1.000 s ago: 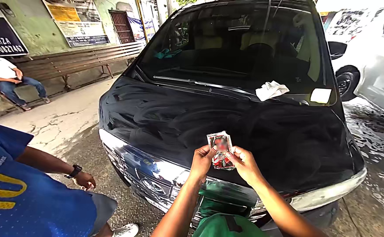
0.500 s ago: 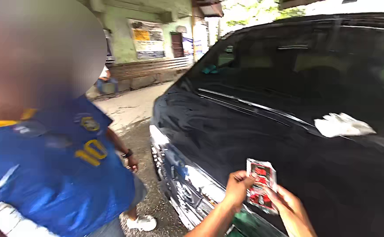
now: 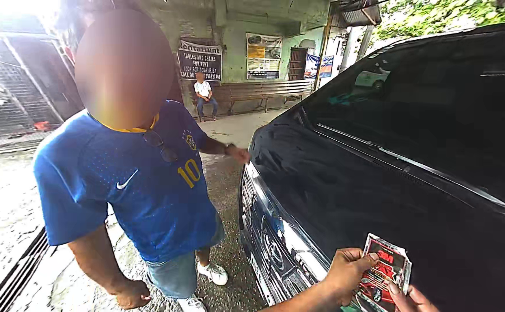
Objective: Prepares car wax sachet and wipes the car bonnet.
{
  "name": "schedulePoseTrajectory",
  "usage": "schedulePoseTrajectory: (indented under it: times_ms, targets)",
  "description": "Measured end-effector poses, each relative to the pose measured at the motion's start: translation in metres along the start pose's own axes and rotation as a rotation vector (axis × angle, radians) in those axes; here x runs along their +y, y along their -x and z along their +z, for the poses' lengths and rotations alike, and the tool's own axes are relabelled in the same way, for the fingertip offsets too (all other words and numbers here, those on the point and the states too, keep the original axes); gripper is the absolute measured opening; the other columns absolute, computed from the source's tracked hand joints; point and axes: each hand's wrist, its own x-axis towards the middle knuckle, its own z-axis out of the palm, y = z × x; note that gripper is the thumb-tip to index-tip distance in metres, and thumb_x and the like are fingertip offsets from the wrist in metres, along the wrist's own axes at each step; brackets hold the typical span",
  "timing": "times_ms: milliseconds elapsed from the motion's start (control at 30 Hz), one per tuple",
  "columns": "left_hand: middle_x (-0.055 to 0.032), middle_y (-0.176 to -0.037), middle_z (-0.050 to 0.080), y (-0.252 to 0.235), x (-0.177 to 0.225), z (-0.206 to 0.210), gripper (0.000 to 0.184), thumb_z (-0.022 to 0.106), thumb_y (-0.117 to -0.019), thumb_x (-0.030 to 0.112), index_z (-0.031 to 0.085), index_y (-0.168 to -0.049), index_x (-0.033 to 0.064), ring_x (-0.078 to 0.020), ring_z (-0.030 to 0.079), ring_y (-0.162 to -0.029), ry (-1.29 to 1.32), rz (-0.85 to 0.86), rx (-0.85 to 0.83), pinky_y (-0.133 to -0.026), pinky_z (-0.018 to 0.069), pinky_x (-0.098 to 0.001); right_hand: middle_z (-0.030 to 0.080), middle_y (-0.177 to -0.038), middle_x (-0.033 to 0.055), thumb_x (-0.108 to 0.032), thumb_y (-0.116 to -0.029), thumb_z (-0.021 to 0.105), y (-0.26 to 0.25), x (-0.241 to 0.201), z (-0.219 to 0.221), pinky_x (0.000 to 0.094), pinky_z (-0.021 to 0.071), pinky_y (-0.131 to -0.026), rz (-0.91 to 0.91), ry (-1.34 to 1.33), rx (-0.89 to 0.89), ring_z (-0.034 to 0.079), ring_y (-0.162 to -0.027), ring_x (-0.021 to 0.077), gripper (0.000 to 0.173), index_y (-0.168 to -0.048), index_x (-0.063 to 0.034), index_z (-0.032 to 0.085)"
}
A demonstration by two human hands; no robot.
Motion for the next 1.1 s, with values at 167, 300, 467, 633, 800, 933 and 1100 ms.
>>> schedulePoseTrajectory:
  times_ms: [167, 300, 467, 633, 800, 933, 1100]
  targets:
    - [-0.0064, -0.081, 0.070, -0.001, 0.000, -0.002, 0.027, 0.061, -0.1039, 0.025, 0.068, -0.090, 0.0031, -0.0133, 0.067, -0.072, -0.019, 0.002, 0.003, -0.071, 0.0575, -0.0332, 0.071, -0.090, 0.0003, -0.014, -0.1037, 0.059, 0.001, -0.002, 0.003, 0.0283, 0.0587, -0.077, 0.009, -0.011, 0.008, 0.068, -0.081, 0.0079, 0.014, -0.108, -0.0031, 0.066]
    - [-0.0080, -0.085, 0.070, 0.001, 0.004, 0.005, 0.029, 0.058, -0.1054, 0.027, 0.068, -0.096, 0.0023, -0.0151, 0.068, -0.075, -0.019, -0.039, -0.002, -0.073, 0.0584, -0.0352, 0.072, -0.088, -0.0012, -0.011, -0.1019, 0.059, 0.004, -0.003, 0.000, 0.0258, 0.0593, -0.076, 0.005, -0.004, 0.052, 0.068, -0.079, 0.0056, 0.012, -0.106, -0.0033, 0.067]
    - [-0.0073, -0.084, 0.069, 0.002, 0.006, 0.012, 0.029, 0.057, -0.1059, 0.028, 0.067, -0.096, 0.0023, -0.0145, 0.067, -0.075, -0.037, -0.020, -0.014, -0.073, 0.0579, -0.0343, 0.069, -0.082, -0.0051, -0.011, -0.1020, 0.059, 0.004, -0.009, -0.003, 0.0223, 0.0565, -0.068, 0.007, -0.013, 0.059, 0.064, -0.070, 0.0027, 0.009, -0.103, -0.0059, 0.066]
    - [-0.0048, -0.081, 0.067, 0.002, 0.006, 0.007, 0.031, 0.058, -0.1053, 0.030, 0.066, -0.092, 0.0039, -0.0127, 0.065, -0.073, -0.103, 0.017, -0.053, -0.070, 0.0563, -0.0331, 0.069, -0.085, -0.0035, -0.013, -0.1028, 0.059, 0.001, -0.009, -0.006, 0.0255, 0.0575, -0.073, -0.006, -0.010, 0.026, 0.065, -0.076, 0.0050, 0.010, -0.102, -0.0065, 0.066]
    - [-0.0021, -0.077, 0.065, 0.002, 0.001, 0.002, 0.027, 0.061, -0.1031, 0.027, 0.065, -0.087, 0.0057, -0.0108, 0.062, -0.069, -0.115, 0.039, -0.072, -0.068, 0.0539, -0.0317, 0.067, -0.082, -0.0051, -0.015, -0.1037, 0.058, 0.003, -0.006, -0.008, 0.0235, 0.0555, -0.070, 0.012, -0.014, 0.029, 0.062, -0.072, 0.0032, 0.012, -0.101, -0.0075, 0.066]
    - [-0.0020, -0.076, 0.064, 0.002, -0.001, -0.003, 0.024, 0.063, -0.1019, 0.024, 0.064, -0.086, 0.0060, -0.0110, 0.061, -0.069, -0.129, 0.049, -0.083, -0.068, 0.0531, -0.0317, 0.069, -0.085, -0.0034, -0.014, -0.1033, 0.059, 0.003, -0.003, -0.009, 0.0248, 0.0565, -0.074, 0.013, -0.017, 0.032, 0.065, -0.076, 0.0044, 0.011, -0.102, -0.0065, 0.067]
    - [-0.0016, -0.074, 0.063, 0.003, 0.000, -0.003, 0.024, 0.064, -0.1016, 0.022, 0.064, -0.083, 0.0060, -0.0104, 0.060, -0.068, -0.135, 0.055, -0.086, -0.066, 0.0523, -0.0307, 0.070, -0.085, -0.0029, -0.012, -0.1036, 0.057, 0.004, -0.003, -0.012, 0.0250, 0.0577, -0.073, 0.013, -0.035, 0.047, 0.066, -0.076, 0.0053, 0.011, -0.101, -0.0055, 0.066]
